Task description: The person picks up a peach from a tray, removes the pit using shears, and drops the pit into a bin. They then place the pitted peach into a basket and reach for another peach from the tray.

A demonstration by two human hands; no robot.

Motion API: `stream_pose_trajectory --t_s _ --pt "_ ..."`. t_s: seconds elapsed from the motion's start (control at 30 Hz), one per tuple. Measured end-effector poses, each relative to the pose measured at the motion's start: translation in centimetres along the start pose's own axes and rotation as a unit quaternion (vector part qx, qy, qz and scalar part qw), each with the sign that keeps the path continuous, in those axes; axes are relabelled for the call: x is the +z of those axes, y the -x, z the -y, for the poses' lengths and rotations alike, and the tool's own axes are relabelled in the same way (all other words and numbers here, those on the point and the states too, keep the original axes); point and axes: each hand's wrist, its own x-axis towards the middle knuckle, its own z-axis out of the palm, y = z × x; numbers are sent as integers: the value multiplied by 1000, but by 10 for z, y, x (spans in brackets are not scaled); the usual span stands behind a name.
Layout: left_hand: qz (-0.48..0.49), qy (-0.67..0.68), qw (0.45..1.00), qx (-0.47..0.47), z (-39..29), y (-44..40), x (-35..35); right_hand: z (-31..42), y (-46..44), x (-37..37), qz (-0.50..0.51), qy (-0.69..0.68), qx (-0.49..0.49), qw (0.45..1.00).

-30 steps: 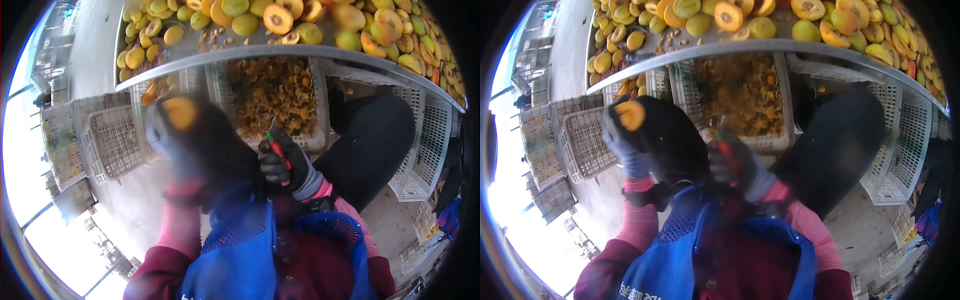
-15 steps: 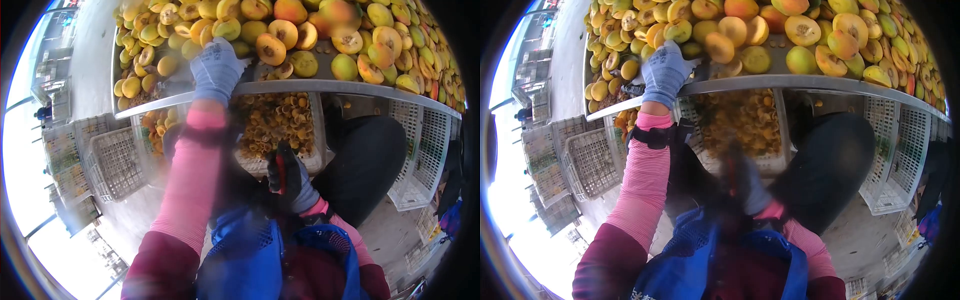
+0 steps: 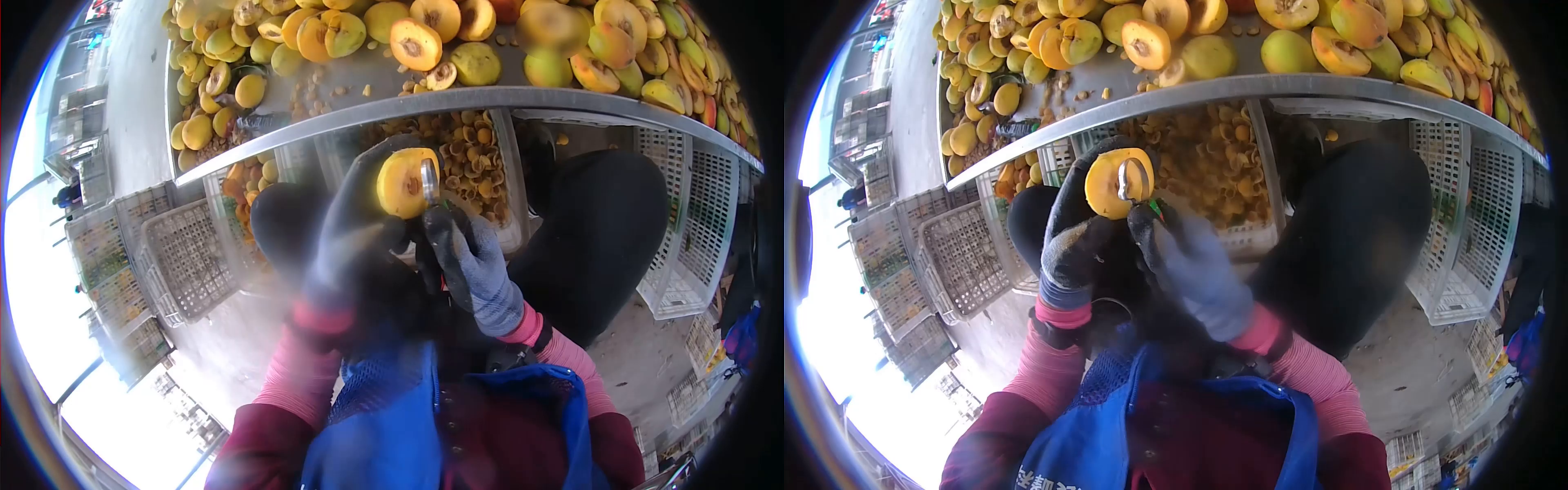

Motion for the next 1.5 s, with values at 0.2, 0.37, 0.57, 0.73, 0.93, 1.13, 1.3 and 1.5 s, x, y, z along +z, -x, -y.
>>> stream_pose_trajectory --t_s 0.2,0.37,0.57,0.73,0.93,1.13,1.3,1.5 --pt "-80 -228 957 159 19 12 18 -20 13 -1 24 387 -193 901" --pt "-134 -129 980 66 21 21 24 2 18 9 -16 417 -185 890" --pt "-90 -298 945 105 16 25 17 9 25 4 2 495 -123 860" --pt "-5 -399 898 184 15 18 -1 1 31 -4 35 360 15 932" --pt "-118 -60 991 -12 17 26 31 -22 29 -13 18 141 -47 989" --pt "-145 -36 987 65 33 23 41 -36 39 -6 15 -90 -42 995" --pt "-118 -76 988 68 35 23 33 -9 33 -14 73 -142 207 965" --pt "-82 -116 986 81 35 21 29 -32 29 -23 253 -483 340 767"
